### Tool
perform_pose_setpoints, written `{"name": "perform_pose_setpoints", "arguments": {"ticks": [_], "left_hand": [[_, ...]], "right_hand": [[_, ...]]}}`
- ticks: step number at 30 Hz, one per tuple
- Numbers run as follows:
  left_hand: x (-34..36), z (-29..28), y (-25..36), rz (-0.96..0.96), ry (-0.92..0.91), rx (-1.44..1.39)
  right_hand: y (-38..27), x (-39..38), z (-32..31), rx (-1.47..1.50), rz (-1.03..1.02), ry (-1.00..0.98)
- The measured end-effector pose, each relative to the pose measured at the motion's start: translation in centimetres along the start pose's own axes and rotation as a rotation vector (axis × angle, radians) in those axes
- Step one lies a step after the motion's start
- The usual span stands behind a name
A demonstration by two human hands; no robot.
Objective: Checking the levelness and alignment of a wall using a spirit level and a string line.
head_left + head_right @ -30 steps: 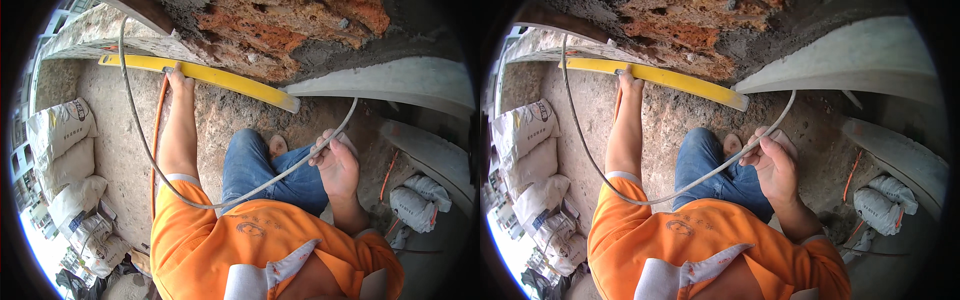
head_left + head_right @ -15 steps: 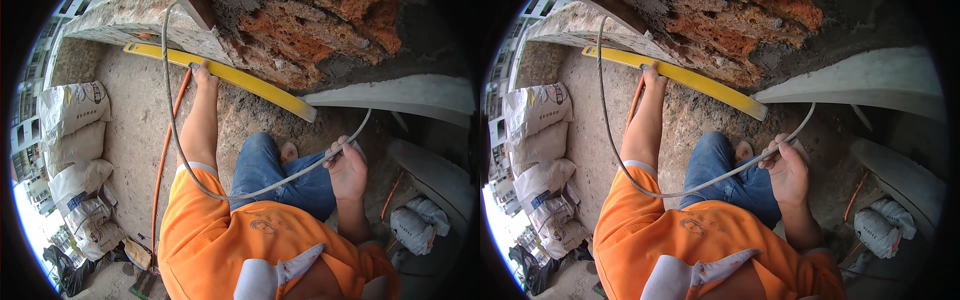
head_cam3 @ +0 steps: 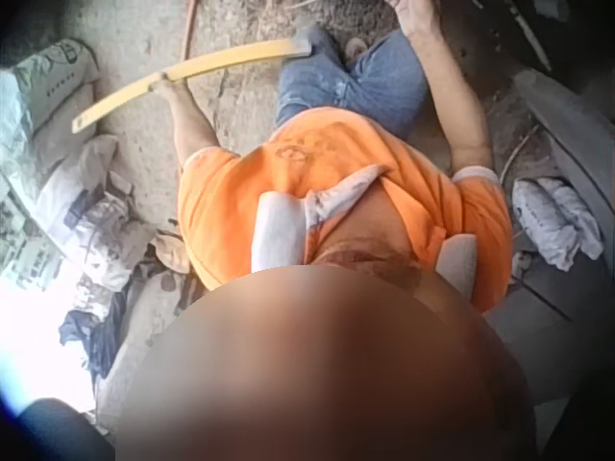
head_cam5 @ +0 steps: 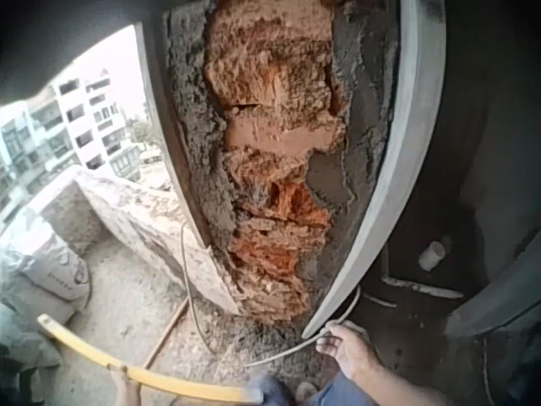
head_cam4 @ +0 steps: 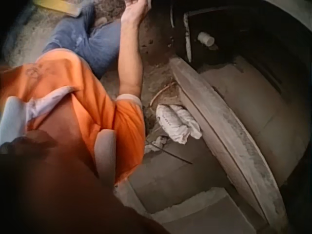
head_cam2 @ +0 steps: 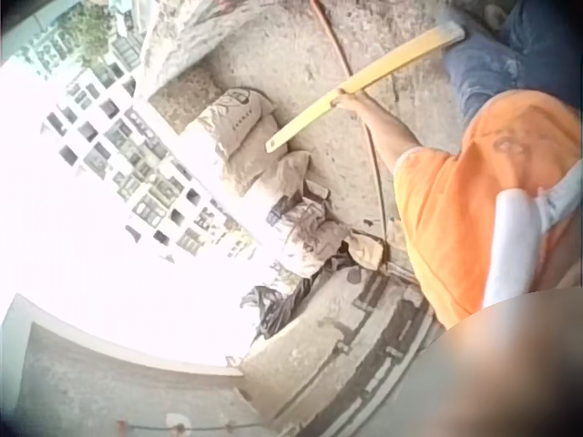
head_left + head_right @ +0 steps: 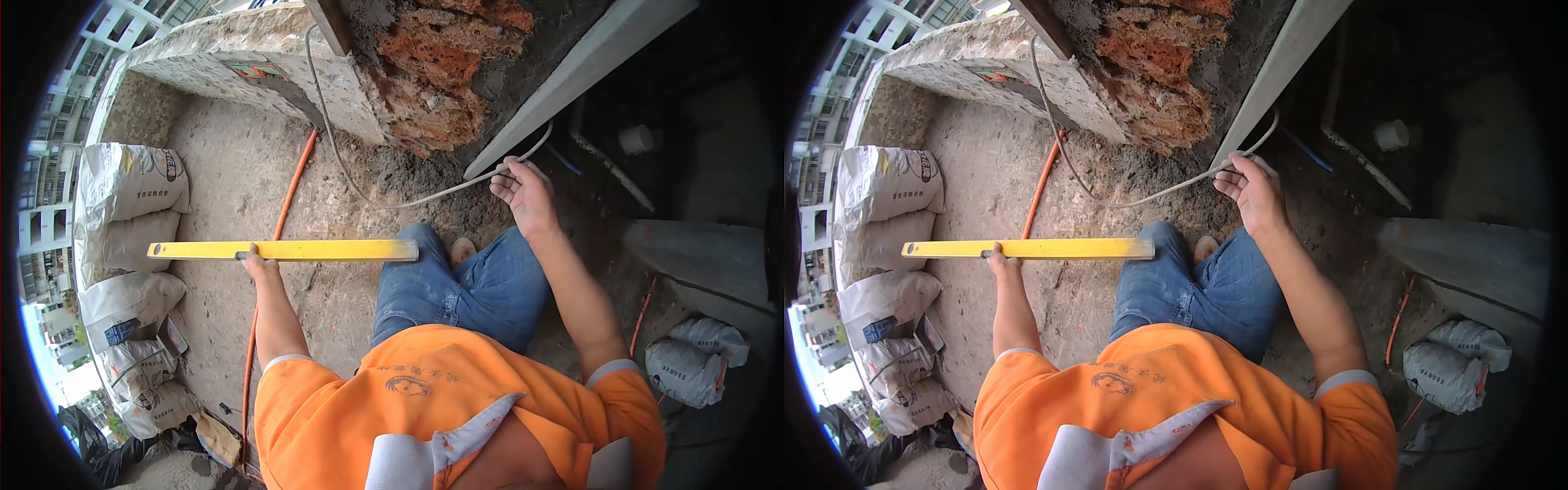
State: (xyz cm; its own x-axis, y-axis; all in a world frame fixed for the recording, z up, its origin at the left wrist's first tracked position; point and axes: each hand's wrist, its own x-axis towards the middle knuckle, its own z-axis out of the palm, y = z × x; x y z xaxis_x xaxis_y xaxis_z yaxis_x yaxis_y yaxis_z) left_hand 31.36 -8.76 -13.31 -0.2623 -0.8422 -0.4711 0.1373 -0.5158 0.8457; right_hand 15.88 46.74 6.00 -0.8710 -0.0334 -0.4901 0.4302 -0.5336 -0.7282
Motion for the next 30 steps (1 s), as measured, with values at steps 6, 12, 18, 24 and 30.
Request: {"name": "perform_pose_setpoints", "arguments": {"ticks": [6,12,18,24,30], "left_hand": [[-2.8,-1.3,11.2,0.133,-0.106,-0.171],[-9.4,4.2,17.1,0.204,-0.433,-0.222],[-13.5,8.3,18.4,0.105,-0.623,-0.283],[-20.4,12.4,20.6,0.14,-0.561,-0.272],[-29.6,11.1,24.8,0.23,-0.533,-0.164]], "right_hand": [[-0.2,2.6,-1.8,-0.041,-0.038,-0.017],[-0.8,4.0,-3.1,-0.06,-0.042,0.023],[-0.9,4.3,-2.8,-0.068,0.036,0.067],[-2.9,3.8,-1.5,-0.041,0.21,0.091],[-3.5,3.6,-2.0,-0.137,0.313,0.139]]}}
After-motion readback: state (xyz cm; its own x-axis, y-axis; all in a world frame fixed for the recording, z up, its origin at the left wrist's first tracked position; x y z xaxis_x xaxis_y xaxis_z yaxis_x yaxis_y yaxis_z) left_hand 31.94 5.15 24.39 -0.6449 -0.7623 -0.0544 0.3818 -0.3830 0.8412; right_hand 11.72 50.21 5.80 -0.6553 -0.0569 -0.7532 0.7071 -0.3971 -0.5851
